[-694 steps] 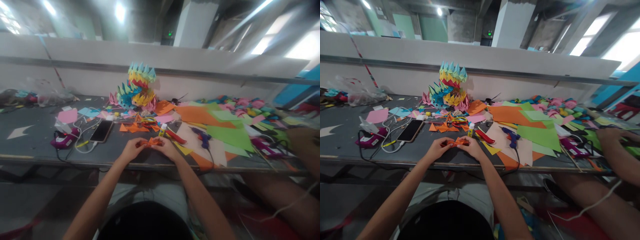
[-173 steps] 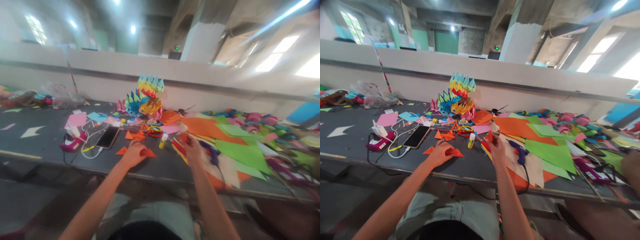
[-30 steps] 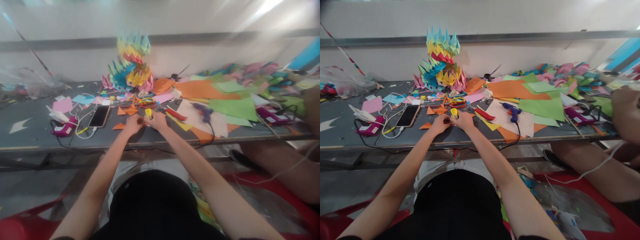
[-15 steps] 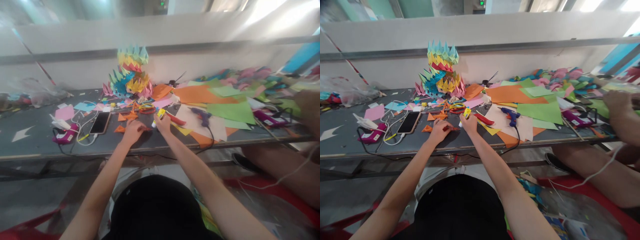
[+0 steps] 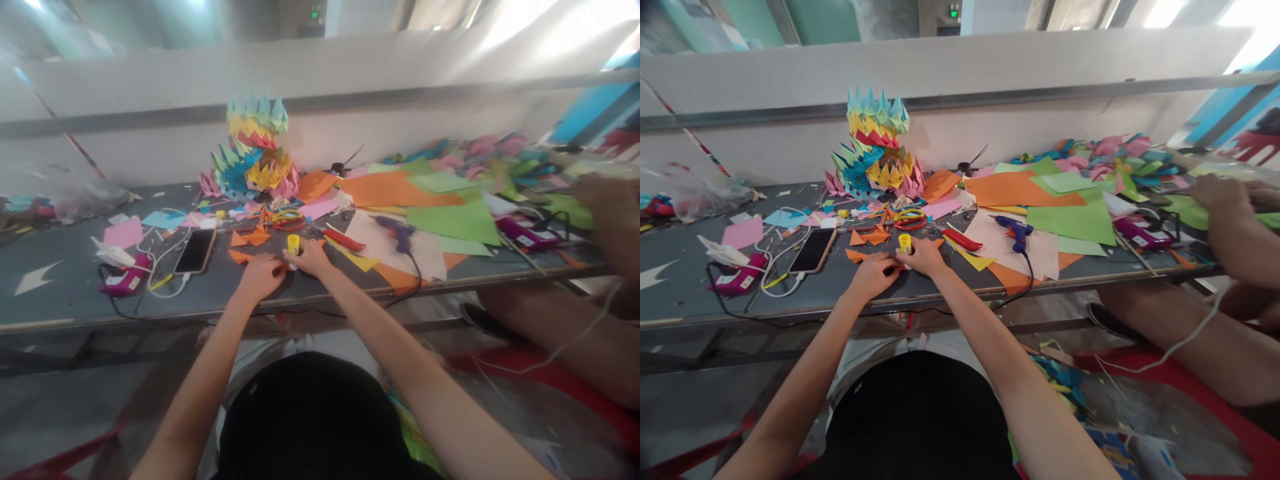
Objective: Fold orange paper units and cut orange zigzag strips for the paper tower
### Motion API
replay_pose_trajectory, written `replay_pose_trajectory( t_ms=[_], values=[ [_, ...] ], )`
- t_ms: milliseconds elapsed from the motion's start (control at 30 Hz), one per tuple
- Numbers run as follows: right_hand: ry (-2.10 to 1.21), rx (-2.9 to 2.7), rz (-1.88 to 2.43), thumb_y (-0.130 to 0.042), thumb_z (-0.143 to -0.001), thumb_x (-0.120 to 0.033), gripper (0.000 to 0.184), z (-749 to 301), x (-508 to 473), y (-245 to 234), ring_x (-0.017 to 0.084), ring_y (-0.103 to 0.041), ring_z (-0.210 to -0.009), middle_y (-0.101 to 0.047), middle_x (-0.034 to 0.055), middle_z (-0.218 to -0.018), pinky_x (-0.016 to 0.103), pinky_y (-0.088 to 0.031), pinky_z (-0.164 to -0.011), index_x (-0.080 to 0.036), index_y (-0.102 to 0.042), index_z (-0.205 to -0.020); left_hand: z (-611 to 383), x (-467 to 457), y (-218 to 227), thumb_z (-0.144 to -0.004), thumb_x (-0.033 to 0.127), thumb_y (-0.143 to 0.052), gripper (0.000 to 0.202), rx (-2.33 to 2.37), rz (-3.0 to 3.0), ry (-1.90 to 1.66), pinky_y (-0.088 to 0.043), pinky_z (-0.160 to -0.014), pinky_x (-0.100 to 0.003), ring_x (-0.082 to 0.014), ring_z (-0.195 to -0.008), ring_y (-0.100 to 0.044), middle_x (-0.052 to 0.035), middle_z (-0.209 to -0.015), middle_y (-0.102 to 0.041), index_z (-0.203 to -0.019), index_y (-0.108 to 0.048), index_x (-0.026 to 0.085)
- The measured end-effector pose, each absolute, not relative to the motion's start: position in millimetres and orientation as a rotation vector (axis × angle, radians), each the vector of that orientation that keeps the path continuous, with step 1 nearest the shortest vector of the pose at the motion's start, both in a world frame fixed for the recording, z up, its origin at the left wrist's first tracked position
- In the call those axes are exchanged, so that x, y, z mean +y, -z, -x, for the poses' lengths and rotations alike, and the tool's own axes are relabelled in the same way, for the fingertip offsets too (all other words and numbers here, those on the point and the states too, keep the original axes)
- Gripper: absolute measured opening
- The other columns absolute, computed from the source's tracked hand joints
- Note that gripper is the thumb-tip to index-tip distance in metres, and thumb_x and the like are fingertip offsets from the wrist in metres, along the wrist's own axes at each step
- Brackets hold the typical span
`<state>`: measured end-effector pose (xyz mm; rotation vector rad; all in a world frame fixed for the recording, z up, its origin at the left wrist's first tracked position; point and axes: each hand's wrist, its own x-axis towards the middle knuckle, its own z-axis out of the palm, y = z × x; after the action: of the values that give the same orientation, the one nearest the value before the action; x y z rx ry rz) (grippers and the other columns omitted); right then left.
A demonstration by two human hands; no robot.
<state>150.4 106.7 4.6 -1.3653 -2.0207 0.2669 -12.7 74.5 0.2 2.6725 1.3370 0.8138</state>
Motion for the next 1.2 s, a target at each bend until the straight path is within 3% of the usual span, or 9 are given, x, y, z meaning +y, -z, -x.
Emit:
replay_pose_trajectory(
  t_ms=[267,433,533,600,667,767,900,1200],
  values=[
    [-0.347,-1.825,1.380,-0.060,-0.065,-0.036,0.021,-151,108,-5,0.012,-0.046,-0.049,-0.052,-0.0009,-0.049,0.023,-0.030,-0.050,-0.017,-0.055,-0.058,14,74,-2,-0.078,0.016,-0.055,0.013,1.296,-2.626,-0.859,-0.045,-0.075,-0.030,-0.0179,-0.081,-0.056,-0.0030,-0.083,-0.065,-0.077,-0.067,0.020],
    [-0.343,-1.552,1.391,-0.036,-0.084,-0.044,0.040,-160,116,-2,0.014,-0.051,-0.051,-0.055,0.0026,-0.057,0.023,-0.037,-0.050,-0.014,-0.059,-0.071,14,75,-1,-0.078,0.016,-0.056,0.011,1.230,-2.594,-0.943,-0.045,-0.078,-0.031,-0.0173,-0.083,-0.056,-0.0031,-0.084,-0.065,-0.077,-0.066,0.018],
    [-0.358,-1.457,1.248,-0.040,-0.085,-0.043,0.037,-163,121,1,0.016,-0.058,-0.061,-0.063,0.0048,-0.071,0.025,-0.045,-0.059,-0.014,-0.062,-0.093,14,76,-2,-0.077,0.014,-0.056,0.010,1.209,-2.592,-0.948,-0.044,-0.079,-0.031,-0.0173,-0.082,-0.057,-0.0029,-0.084,-0.066,-0.077,-0.064,0.018],
    [-0.296,-1.550,1.160,-0.045,-0.083,-0.034,0.033,-163,123,2,0.018,-0.061,-0.083,-0.065,0.0075,-0.092,0.029,-0.047,-0.076,-0.016,-0.059,-0.107,14,77,-2,-0.077,0.013,-0.056,0.009,1.236,-2.593,-0.953,-0.044,-0.078,-0.032,-0.0175,-0.081,-0.058,-0.0026,-0.083,-0.066,-0.077,-0.063,0.018],
    [-0.204,-1.721,1.157,-0.043,-0.081,-0.020,0.040,-162,123,4,0.020,-0.054,-0.106,-0.060,0.0102,-0.113,0.032,-0.041,-0.091,-0.016,-0.053,-0.120,14,77,-1,-0.077,0.013,-0.056,0.008,1.295,-2.588,-0.967,-0.043,-0.077,-0.032,-0.0179,-0.080,-0.057,-0.0025,-0.081,-0.066,-0.078,-0.062,0.018],
    [-0.115,-1.988,1.298,-0.040,-0.075,-0.009,0.059,-157,122,3,0.024,-0.040,-0.123,-0.044,0.0123,-0.135,0.039,-0.035,-0.098,-0.016,-0.040,-0.133,15,78,0,-0.078,0.015,-0.054,0.008,1.374,-2.573,-0.981,-0.043,-0.076,-0.032,-0.0182,-0.079,-0.057,-0.0026,-0.080,-0.065,-0.079,-0.062,0.018],
    [-0.039,-2.237,1.421,-0.040,-0.077,-0.013,0.062,-150,116,-1,0.028,-0.034,-0.127,-0.033,0.0113,-0.143,0.046,-0.032,-0.096,-0.022,-0.034,-0.138,16,79,1,-0.078,0.017,-0.054,0.009,1.416,-2.571,-0.946,-0.042,-0.076,-0.032,-0.0183,-0.079,-0.056,-0.0025,-0.079,-0.065,-0.082,-0.062,0.018],
    [0.010,-2.309,1.455,-0.036,-0.083,-0.017,0.055,-148,114,-3,0.025,-0.038,-0.124,-0.028,0.0085,-0.146,0.042,-0.030,-0.095,-0.024,-0.034,-0.138,15,78,-1,-0.079,0.017,-0.054,0.009,1.429,-2.560,-0.938,-0.042,-0.077,-0.032,-0.0184,-0.079,-0.057,-0.0024,-0.079,-0.065,-0.082,-0.062,0.019]
  ],
)
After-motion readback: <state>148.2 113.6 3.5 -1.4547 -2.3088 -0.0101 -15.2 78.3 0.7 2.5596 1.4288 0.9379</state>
